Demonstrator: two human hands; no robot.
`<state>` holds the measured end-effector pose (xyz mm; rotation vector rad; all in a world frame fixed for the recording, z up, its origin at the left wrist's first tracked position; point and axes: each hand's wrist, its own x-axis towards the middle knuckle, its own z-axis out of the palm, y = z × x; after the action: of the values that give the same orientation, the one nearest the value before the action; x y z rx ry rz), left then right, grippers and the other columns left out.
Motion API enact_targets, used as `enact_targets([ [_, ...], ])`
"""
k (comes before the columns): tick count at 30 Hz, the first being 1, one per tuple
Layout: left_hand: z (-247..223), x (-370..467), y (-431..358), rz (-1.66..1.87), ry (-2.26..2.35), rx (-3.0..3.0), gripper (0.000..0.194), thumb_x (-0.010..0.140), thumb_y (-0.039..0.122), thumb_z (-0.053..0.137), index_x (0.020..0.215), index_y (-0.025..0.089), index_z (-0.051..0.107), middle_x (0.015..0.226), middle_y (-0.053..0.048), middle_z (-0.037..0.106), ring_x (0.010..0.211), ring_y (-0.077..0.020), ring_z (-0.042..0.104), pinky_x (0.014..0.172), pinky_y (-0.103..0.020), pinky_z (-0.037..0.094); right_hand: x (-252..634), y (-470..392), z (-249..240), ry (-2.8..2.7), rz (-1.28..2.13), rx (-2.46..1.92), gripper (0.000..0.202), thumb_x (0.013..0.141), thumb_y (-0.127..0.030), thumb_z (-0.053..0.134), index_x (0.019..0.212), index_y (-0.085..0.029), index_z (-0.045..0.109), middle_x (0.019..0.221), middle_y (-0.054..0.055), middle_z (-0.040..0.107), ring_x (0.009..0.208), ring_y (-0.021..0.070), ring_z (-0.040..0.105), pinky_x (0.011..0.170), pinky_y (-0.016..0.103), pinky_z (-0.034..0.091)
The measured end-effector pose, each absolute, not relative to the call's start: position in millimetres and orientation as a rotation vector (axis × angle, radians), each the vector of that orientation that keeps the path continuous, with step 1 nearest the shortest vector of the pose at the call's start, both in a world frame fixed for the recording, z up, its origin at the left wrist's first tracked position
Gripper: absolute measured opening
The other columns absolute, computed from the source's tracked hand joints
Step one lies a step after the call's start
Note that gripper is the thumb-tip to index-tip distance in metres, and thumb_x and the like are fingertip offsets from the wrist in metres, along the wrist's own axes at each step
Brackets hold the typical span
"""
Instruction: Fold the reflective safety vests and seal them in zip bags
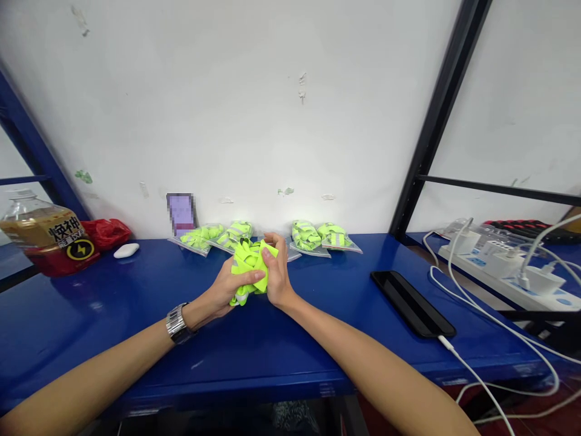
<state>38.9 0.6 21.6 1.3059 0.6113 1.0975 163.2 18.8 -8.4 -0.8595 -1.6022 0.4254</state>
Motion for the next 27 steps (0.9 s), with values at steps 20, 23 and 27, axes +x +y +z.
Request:
enact_targets([
  [20,9.7,23.8,7.0,1.265,1.528,2.401,0.069,0.067,0.037,0.067,0.126,0.019,0.036,0.114,-0.013,0.059,0.107,-0.0332,0.057,0.088,-0.043,0.047,159.5,4.1,-5.7,-1.604,0.784,-0.845,0.070,0.065,-0.046,0.080,0.124,-0.019,0.054,0.113,0.009,0.066,0.103,0.0272,0.062,0.091,0.043,0.050],
  [23,4.7,24.8,4.1,1.329,1.467,2.523,0.066,0.067,0.030,0.065,0.126,0.017,0.037,0.115,-0.014,0.056,0.108,-0.0330,0.054,0.090,-0.044,0.045,159.8,0.5,-4.7,-1.563,0.916,-0.754,0.061,0.065,-0.042,0.081,0.117,-0.019,0.059,0.109,0.008,0.067,0.102,0.0257,0.062,0.091,0.042,0.050],
  [27,3.0,25.4,0.7,1.486,1.299,2.655,0.063,0.064,0.025,0.064,0.122,0.014,0.040,0.110,-0.015,0.056,0.102,-0.0307,0.054,0.088,-0.043,0.046,161.5,-4.1,-4.5,-1.485,1.146,-0.543,0.051,0.067,-0.032,0.082,0.113,-0.022,0.062,0.106,0.004,0.068,0.101,0.0224,0.062,0.092,0.038,0.050],
])
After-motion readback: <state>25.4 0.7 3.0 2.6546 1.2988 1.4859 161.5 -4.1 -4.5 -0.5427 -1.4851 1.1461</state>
